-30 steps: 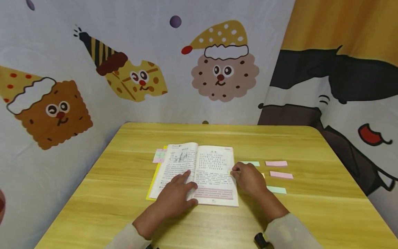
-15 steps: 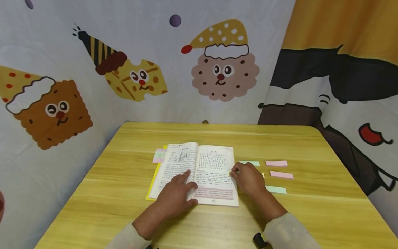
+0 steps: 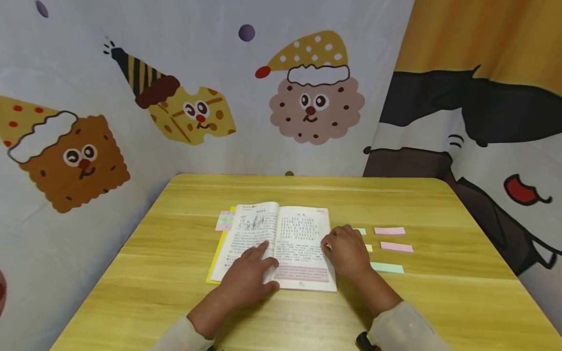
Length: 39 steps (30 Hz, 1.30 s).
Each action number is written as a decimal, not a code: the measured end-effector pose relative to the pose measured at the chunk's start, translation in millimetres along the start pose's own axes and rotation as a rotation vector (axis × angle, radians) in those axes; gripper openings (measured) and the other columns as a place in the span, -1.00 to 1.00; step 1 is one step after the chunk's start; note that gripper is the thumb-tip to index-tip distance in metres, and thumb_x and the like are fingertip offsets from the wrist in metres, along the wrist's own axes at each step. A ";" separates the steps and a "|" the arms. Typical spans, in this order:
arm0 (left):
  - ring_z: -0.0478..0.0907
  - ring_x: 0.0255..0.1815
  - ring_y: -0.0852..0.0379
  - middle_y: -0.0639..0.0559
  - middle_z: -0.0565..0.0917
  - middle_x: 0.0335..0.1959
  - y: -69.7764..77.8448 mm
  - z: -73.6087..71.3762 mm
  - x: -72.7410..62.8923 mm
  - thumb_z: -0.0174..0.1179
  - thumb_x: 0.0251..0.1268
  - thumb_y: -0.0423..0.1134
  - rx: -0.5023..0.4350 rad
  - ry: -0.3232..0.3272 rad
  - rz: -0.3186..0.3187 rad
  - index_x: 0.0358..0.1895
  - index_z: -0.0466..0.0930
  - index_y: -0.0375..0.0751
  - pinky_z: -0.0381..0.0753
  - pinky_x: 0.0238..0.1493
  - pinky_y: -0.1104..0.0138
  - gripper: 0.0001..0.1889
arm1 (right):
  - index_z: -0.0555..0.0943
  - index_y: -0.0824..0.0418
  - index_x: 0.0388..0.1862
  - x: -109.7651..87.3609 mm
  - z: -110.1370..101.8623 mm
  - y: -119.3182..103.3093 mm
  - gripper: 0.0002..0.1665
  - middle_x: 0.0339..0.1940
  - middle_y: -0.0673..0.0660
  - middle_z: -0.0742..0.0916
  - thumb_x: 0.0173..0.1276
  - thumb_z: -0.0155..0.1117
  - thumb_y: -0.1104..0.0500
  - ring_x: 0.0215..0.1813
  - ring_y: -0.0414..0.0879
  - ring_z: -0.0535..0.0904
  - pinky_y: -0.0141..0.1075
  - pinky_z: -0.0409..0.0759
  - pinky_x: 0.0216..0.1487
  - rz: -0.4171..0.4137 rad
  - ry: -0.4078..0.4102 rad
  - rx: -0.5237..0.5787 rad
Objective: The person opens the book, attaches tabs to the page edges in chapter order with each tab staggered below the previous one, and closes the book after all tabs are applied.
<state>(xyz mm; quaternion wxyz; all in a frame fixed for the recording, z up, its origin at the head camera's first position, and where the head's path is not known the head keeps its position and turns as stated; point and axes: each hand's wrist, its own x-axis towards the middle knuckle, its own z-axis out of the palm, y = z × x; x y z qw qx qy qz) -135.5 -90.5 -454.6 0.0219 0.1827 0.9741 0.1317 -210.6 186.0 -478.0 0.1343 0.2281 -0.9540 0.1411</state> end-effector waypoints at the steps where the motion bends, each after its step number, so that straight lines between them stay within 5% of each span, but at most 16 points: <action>1: 0.37 0.40 -0.31 -0.22 0.34 0.52 0.1 0.2 -0.3 0.40 0.23 0.13 0.000 0.000 0.002 0.14 0.69 0.08 0.52 0.17 -0.17 -0.55 | 0.83 0.14 -0.28 -1.2 0.5 -0.9 -0.82 -0.24 0.09 0.76 0.12 0.62 0.28 -0.14 0.09 0.60 0.00 0.51 -0.06 -0.037 -0.003 -0.008; 4: 0.37 0.40 -0.30 -0.21 0.34 0.52 0.0 0.7 -0.6 0.41 0.23 0.13 0.006 0.004 0.003 0.14 0.69 0.09 0.52 0.17 -0.16 -0.55 | 0.84 0.19 -0.17 -4.2 0.8 -4.0 -0.77 -0.27 0.09 0.78 0.15 0.58 0.33 -0.24 0.03 0.62 -0.08 0.58 -0.13 -0.105 -0.026 -0.025; 8: 0.37 0.40 -0.29 -0.21 0.34 0.52 -0.4 2.1 -0.2 0.41 0.22 0.14 0.009 0.009 -0.002 0.13 0.69 0.10 0.52 0.16 -0.16 -0.55 | 0.83 0.23 -0.08 -7.0 -3.4 -8.7 -0.72 -0.22 0.13 0.76 0.19 0.53 0.34 -0.22 0.05 0.63 -0.10 0.61 -0.14 -0.092 -0.073 -0.035; 16: 0.37 0.40 -0.29 -0.21 0.34 0.52 0.6 1.7 0.2 0.42 0.22 0.13 -0.005 0.006 -0.006 0.12 0.69 0.09 0.52 0.15 -0.15 -0.56 | 0.85 0.16 -0.17 -21.9 -19.2 -19.1 -0.80 -0.26 0.03 0.74 0.20 0.55 0.27 -0.22 -0.03 0.63 -0.16 0.62 -0.18 -0.124 -0.165 -0.016; 22: 0.36 0.41 -0.29 -0.21 0.33 0.52 -1.0 1.8 0.5 0.42 0.22 0.13 -0.015 0.008 -0.005 0.13 0.69 0.09 0.52 0.16 -0.15 -0.55 | 0.85 0.15 -0.22 -42.2 -30.2 -27.4 -0.83 -0.24 -0.03 0.74 0.18 0.57 0.24 -0.15 -0.08 0.65 -0.10 0.64 -0.09 -0.221 -0.173 0.047; 30: 0.38 0.40 -0.34 -0.21 0.34 0.52 -1.7 0.2 0.7 0.44 0.19 0.15 -0.034 -0.003 0.003 0.12 0.69 0.10 0.51 0.18 -0.16 -0.54 | 0.83 0.04 -0.22 -72.1 -42.5 -38.4 -0.81 -0.10 0.03 0.77 0.15 0.58 0.17 0.00 0.00 0.68 0.00 0.63 0.03 -0.237 -0.177 0.063; 39: 0.29 0.48 -0.27 -0.12 0.24 0.59 -8.7 -6.8 -2.9 0.51 0.07 0.20 0.015 -0.093 0.026 0.29 0.60 0.20 0.51 0.19 -0.12 -0.34 | 0.80 0.09 -0.05 -89.2 -45.9 -42.4 -0.70 0.10 0.13 0.75 0.25 0.52 0.05 0.16 0.06 0.65 0.01 0.60 0.11 -0.264 -0.179 0.001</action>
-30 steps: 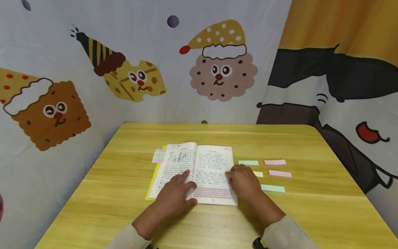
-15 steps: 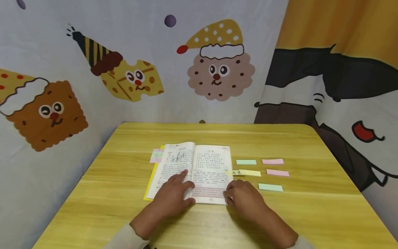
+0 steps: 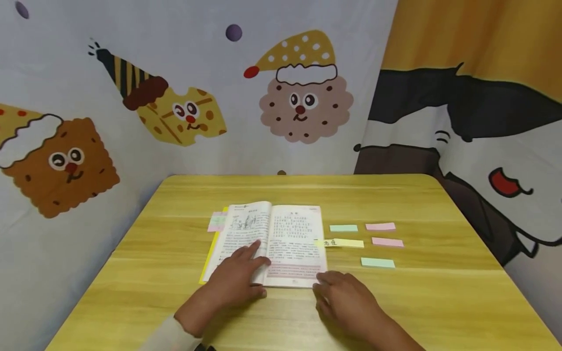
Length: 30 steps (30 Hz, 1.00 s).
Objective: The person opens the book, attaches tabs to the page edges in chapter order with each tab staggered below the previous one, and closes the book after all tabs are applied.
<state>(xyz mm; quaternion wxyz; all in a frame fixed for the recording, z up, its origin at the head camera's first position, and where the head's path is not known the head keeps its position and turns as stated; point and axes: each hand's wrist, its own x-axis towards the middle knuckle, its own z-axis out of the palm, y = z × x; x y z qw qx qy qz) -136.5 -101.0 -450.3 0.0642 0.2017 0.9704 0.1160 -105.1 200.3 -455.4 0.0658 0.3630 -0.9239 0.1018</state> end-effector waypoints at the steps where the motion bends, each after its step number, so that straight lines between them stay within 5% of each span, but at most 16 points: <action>1: 0.28 0.49 -0.26 -0.11 0.23 0.60 -1.2 -1.3 -0.8 0.52 0.07 0.18 0.006 -0.012 0.001 0.31 0.59 0.22 0.51 0.18 -0.11 -0.33 | 0.80 0.09 -0.04 -0.1 0.0 -0.3 -0.69 0.11 0.12 0.75 0.25 0.52 0.05 0.17 0.06 0.65 0.01 0.60 0.11 0.001 -0.001 0.001; 9: 0.35 0.42 -0.19 -0.10 0.29 0.57 -11.2 -9.9 -7.8 0.52 0.13 0.03 0.066 -0.003 0.059 0.29 0.62 0.22 0.54 0.11 -0.08 -0.41 | 0.79 0.09 0.02 2.5 0.8 -3.6 -0.65 0.16 0.10 0.73 0.27 0.50 0.03 0.21 0.05 0.62 0.00 0.58 0.14 0.013 -0.020 0.041; 16: 0.27 0.47 -0.22 -0.11 0.26 0.58 -17.4 -16.6 -15.1 0.32 0.06 -0.52 0.056 -0.016 0.068 0.28 0.63 0.16 0.43 0.27 -0.14 -0.32 | 0.78 0.10 0.06 7.7 2.7 -8.8 -0.62 0.19 0.09 0.72 0.28 0.49 0.03 0.24 0.04 0.61 0.01 0.56 0.19 0.000 -0.023 0.069; 20: 0.26 0.49 -0.23 -0.10 0.31 0.55 -19.2 -20.2 -21.2 0.24 0.15 -0.60 0.113 -0.001 0.088 0.27 0.62 0.12 0.38 0.32 -0.15 -0.35 | 0.78 0.11 0.08 11.7 4.3 -13.0 -0.61 0.21 0.09 0.71 0.30 0.48 0.03 0.25 0.03 0.60 0.01 0.56 0.20 -0.002 -0.033 0.077; 25: 0.38 0.39 -0.14 -0.07 0.52 0.37 -16.3 -29.0 -26.0 0.34 0.17 -0.53 0.282 0.129 0.193 0.12 0.64 -0.02 0.38 0.28 -0.01 -0.53 | 0.79 0.11 0.06 14.1 4.4 -15.6 -0.62 0.19 0.09 0.72 0.30 0.48 0.03 0.25 0.02 0.60 0.01 0.56 0.20 0.007 -0.032 0.077; 30: 0.45 0.09 -0.08 -0.03 0.65 0.03 -8.2 -38.0 -27.3 0.46 0.04 -0.51 0.436 0.342 0.267 -0.23 0.63 -0.16 0.37 0.12 0.07 -0.72 | 0.78 0.11 0.07 14.7 3.8 -15.4 -0.62 0.19 0.09 0.73 0.31 0.47 0.02 0.25 0.02 0.60 0.01 0.55 0.22 0.005 -0.030 0.073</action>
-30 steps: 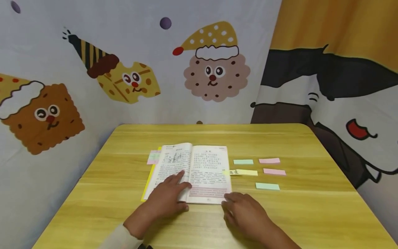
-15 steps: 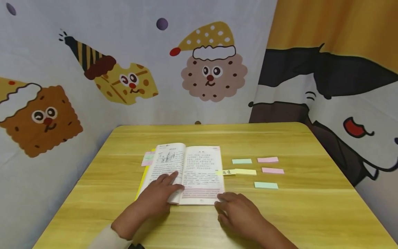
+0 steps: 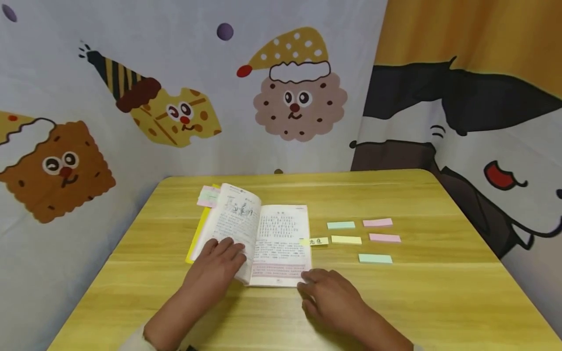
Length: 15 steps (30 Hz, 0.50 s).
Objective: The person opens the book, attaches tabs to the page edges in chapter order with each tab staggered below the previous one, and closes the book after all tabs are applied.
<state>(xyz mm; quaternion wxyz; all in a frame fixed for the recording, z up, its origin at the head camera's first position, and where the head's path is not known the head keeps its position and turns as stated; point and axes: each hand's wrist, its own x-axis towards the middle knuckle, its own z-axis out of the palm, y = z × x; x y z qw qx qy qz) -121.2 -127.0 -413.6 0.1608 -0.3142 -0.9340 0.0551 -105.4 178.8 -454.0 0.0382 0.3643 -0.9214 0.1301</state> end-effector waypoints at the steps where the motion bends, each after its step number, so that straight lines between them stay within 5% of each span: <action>1: 0.43 0.08 -0.08 -0.02 0.65 0.00 1.2 -2.0 0.8 0.46 0.02 -0.52 0.022 0.044 -0.001 -0.29 0.63 -0.18 0.35 0.11 0.06 -0.75 | 0.78 0.11 0.07 0.0 0.0 0.1 -0.62 0.19 0.09 0.73 0.31 0.46 0.02 0.25 0.02 0.60 0.01 0.55 0.23 -0.002 0.000 -0.001; 4: 0.39 0.17 -0.12 -0.02 0.61 0.03 5.2 -6.8 2.8 0.44 -0.01 -0.52 0.080 0.178 0.003 -0.47 0.57 -0.15 0.26 0.16 -0.02 -0.76 | 0.78 0.10 0.07 0.0 0.5 0.7 -0.62 0.18 0.09 0.73 0.31 0.46 0.03 0.25 0.02 0.60 0.01 0.55 0.22 -0.011 0.004 -0.005; 9: 0.12 0.52 -0.27 -0.12 0.38 0.46 10.6 -4.4 6.1 0.57 -0.10 -0.38 0.109 0.341 0.043 -0.52 0.63 0.00 0.06 0.32 -0.20 -0.74 | 0.78 0.10 0.07 0.9 0.7 1.3 -0.63 0.17 0.08 0.73 0.31 0.45 0.03 0.24 0.01 0.60 0.01 0.55 0.22 -0.006 -0.011 -0.001; 12: -0.07 0.59 -0.31 -0.12 0.17 0.60 12.2 1.9 7.7 0.64 -0.14 -0.31 0.033 0.342 0.083 -0.42 0.72 0.08 0.06 0.37 -0.17 -0.73 | 0.78 0.11 0.07 1.3 0.6 1.3 -0.62 0.17 0.08 0.73 0.33 0.44 0.01 0.25 0.00 0.60 0.00 0.54 0.24 0.008 -0.030 0.008; 15: -0.04 0.59 -0.29 -0.09 0.16 0.60 14.7 7.5 11.0 0.60 -0.04 -0.33 -0.054 0.279 0.112 -0.31 0.75 0.15 0.18 0.35 -0.10 -0.71 | 0.78 0.11 0.09 1.6 0.2 1.6 -0.61 0.18 0.08 0.73 0.33 0.44 0.01 0.26 0.01 0.60 0.00 0.54 0.24 0.017 -0.042 0.012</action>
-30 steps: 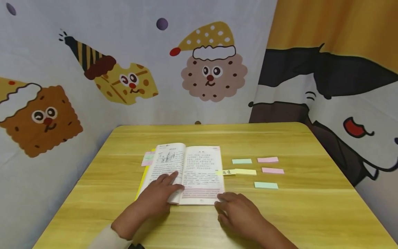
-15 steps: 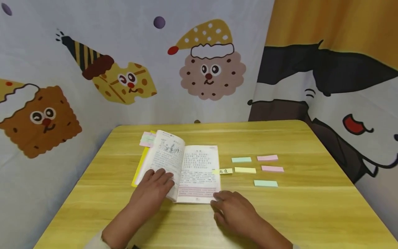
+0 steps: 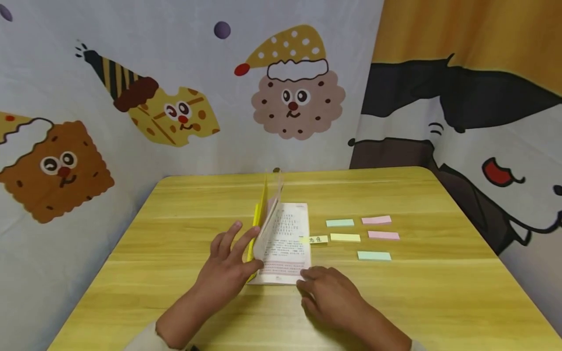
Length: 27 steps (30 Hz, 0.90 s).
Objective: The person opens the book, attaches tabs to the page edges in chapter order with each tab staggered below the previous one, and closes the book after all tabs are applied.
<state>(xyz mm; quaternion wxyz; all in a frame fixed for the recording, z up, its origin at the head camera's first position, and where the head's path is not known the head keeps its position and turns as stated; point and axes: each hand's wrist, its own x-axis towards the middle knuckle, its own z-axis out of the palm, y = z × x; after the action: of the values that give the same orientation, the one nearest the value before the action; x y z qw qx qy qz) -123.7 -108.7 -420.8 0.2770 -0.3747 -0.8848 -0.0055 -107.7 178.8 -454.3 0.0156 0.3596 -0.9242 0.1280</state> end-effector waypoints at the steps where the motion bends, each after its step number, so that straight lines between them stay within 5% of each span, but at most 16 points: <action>1: 0.01 0.57 -0.26 -0.09 0.18 0.58 1.0 1.8 1.8 0.57 0.02 -0.34 -0.018 -0.031 0.005 -0.27 0.74 0.16 0.23 0.33 -0.08 -0.71 | 0.78 0.11 0.09 0.0 -0.3 0.4 -0.61 0.18 0.08 0.73 0.33 0.44 0.01 0.26 0.01 0.60 0.00 0.54 0.24 -0.001 0.000 0.000; 10: 0.23 0.51 -0.19 -0.20 0.23 0.51 16.3 15.0 16.1 0.42 0.28 -0.37 -0.063 -0.233 0.066 -0.08 0.69 0.19 0.49 0.30 0.04 -0.69 | 0.78 0.10 0.09 -1.3 -1.4 0.7 -0.61 0.19 0.08 0.72 0.32 0.45 0.03 0.26 0.00 0.59 0.01 0.55 0.23 -0.016 0.019 0.005; 14: 0.50 0.19 0.02 -0.09 0.46 0.26 20.8 21.4 16.7 0.37 0.31 -0.34 -0.060 -0.271 0.081 -0.03 0.65 0.24 0.61 0.01 0.18 -0.68 | 0.77 0.09 0.09 -1.9 -1.3 0.1 -0.62 0.19 0.08 0.72 0.33 0.43 0.03 0.27 -0.01 0.59 -0.01 0.54 0.24 -0.020 0.027 -0.006; 18: 0.56 -0.08 0.16 0.04 0.53 0.01 22.2 26.0 17.3 0.32 0.37 -0.27 -0.053 -0.313 0.114 0.04 0.61 0.27 0.59 -0.19 0.26 -0.69 | 0.77 0.08 0.09 -2.7 0.3 0.5 -0.62 0.19 0.07 0.72 0.32 0.43 0.03 0.27 -0.02 0.59 -0.03 0.53 0.25 -0.021 0.036 -0.013; 27: 0.54 0.22 0.04 0.06 0.59 0.26 25.2 28.2 18.7 0.29 0.44 -0.19 -0.131 -0.480 0.146 0.27 0.62 0.48 0.56 0.22 0.16 -0.54 | 0.75 0.11 0.15 -2.4 2.8 1.6 -0.57 0.12 0.00 0.74 0.36 0.41 -0.01 0.26 -0.02 0.58 -0.02 0.51 0.27 0.009 -0.008 0.012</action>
<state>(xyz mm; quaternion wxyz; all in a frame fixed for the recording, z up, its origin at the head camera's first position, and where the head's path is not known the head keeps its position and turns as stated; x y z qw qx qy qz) -131.1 -72.1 -440.4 0.0338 -0.4455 -0.8934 0.0465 -106.8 180.9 -457.6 0.0094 0.3559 -0.9251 0.1322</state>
